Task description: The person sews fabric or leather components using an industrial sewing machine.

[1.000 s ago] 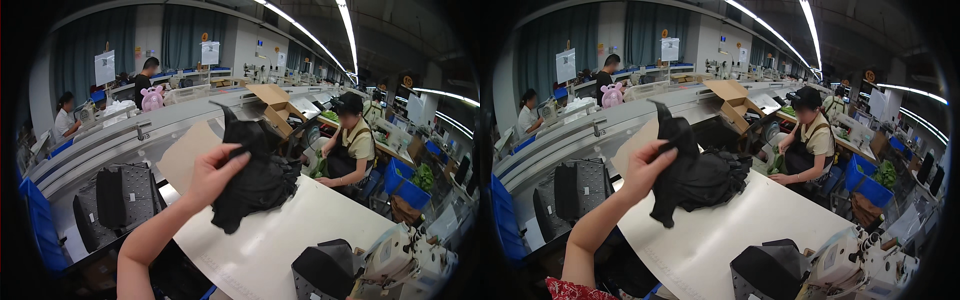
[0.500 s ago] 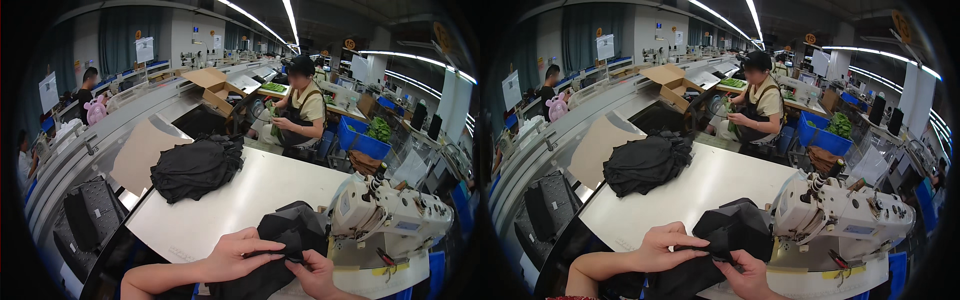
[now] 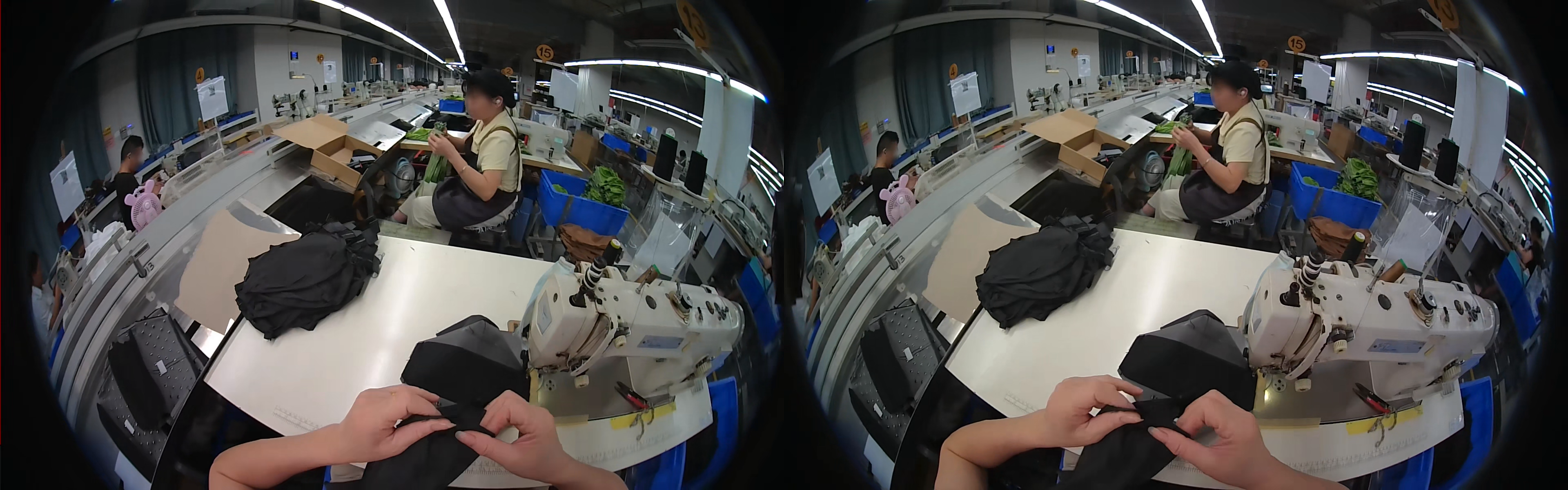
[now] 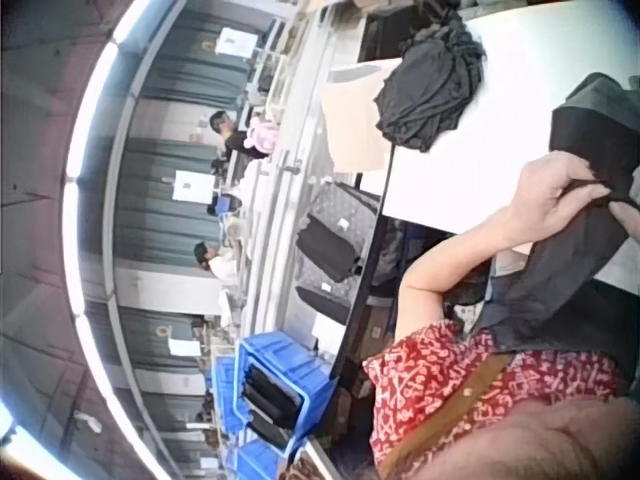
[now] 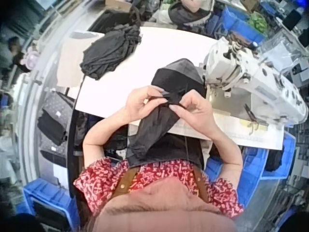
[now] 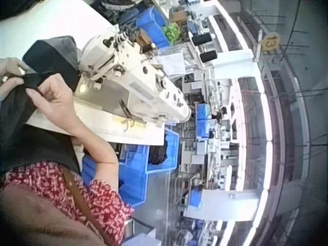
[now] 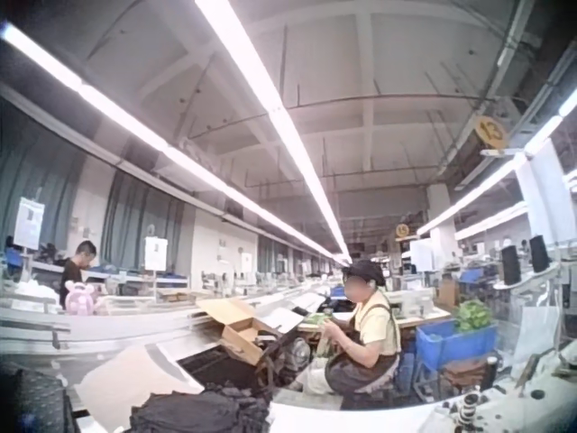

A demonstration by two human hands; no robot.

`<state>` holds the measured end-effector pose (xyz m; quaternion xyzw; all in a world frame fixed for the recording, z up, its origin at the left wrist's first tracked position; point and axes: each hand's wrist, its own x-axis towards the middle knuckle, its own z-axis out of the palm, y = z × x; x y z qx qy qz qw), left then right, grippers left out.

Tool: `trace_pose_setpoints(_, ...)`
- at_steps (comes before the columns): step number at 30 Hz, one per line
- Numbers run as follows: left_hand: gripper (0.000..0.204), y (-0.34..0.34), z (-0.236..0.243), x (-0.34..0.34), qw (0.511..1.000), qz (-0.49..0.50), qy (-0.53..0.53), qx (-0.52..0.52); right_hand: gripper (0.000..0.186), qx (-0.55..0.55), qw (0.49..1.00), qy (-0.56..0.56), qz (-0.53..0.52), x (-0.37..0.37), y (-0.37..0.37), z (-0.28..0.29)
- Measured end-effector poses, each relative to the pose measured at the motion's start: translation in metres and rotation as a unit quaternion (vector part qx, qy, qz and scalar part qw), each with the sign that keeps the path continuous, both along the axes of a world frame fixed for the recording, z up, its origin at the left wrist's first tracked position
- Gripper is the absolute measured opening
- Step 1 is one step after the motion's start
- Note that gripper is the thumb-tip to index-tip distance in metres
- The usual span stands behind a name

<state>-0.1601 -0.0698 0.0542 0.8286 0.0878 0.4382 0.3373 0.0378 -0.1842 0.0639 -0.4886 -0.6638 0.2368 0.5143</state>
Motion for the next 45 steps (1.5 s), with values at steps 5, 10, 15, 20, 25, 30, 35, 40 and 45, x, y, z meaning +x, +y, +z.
trace_pose_setpoints(5,0.023,-0.014,-0.002,-0.001,0.980,-0.058,0.031,-0.189,0.022,-0.233,0.948,0.216,0.019,0.004,-0.006,-0.008)
trace_pose_setpoints(10,0.030,-0.051,-0.027,-0.003,0.951,-0.013,0.093,-0.294,0.023,-0.209,0.905,0.370,0.011,-0.021,-0.016,-0.017)
trace_pose_setpoints(15,0.025,-0.051,-0.021,-0.019,0.931,0.069,0.144,-0.328,0.009,-0.057,0.997,-0.054,-0.016,0.000,-0.026,-0.039)
trace_pose_setpoints(20,0.033,0.030,0.054,-0.018,0.908,0.346,-0.005,0.236,0.070,-0.068,0.939,-0.338,0.008,0.056,-0.016,-0.069)
trace_pose_setpoints(25,0.036,0.033,0.015,0.090,0.807,0.123,0.074,0.572,0.072,-0.007,0.923,-0.385,0.025,0.066,-0.018,-0.084)
trace_pose_setpoints(30,0.038,0.022,-0.053,0.139,0.851,-0.022,0.275,0.446,0.058,-0.043,0.933,-0.349,0.075,0.077,-0.022,-0.089)
trace_pose_setpoints(35,0.035,0.029,-0.064,0.135,0.905,-0.027,0.265,0.331,0.041,0.094,0.942,-0.321,0.029,0.095,-0.032,-0.098)
trace_pose_setpoints(40,0.036,0.026,-0.063,0.138,0.887,-0.004,0.209,0.411,0.036,0.110,0.898,-0.426,0.006,0.101,-0.033,-0.099)
trace_pose_setpoints(45,0.037,0.029,-0.058,0.140,0.869,-0.059,0.271,0.409,0.034,0.132,0.909,-0.395,-0.006,0.103,-0.028,-0.095)
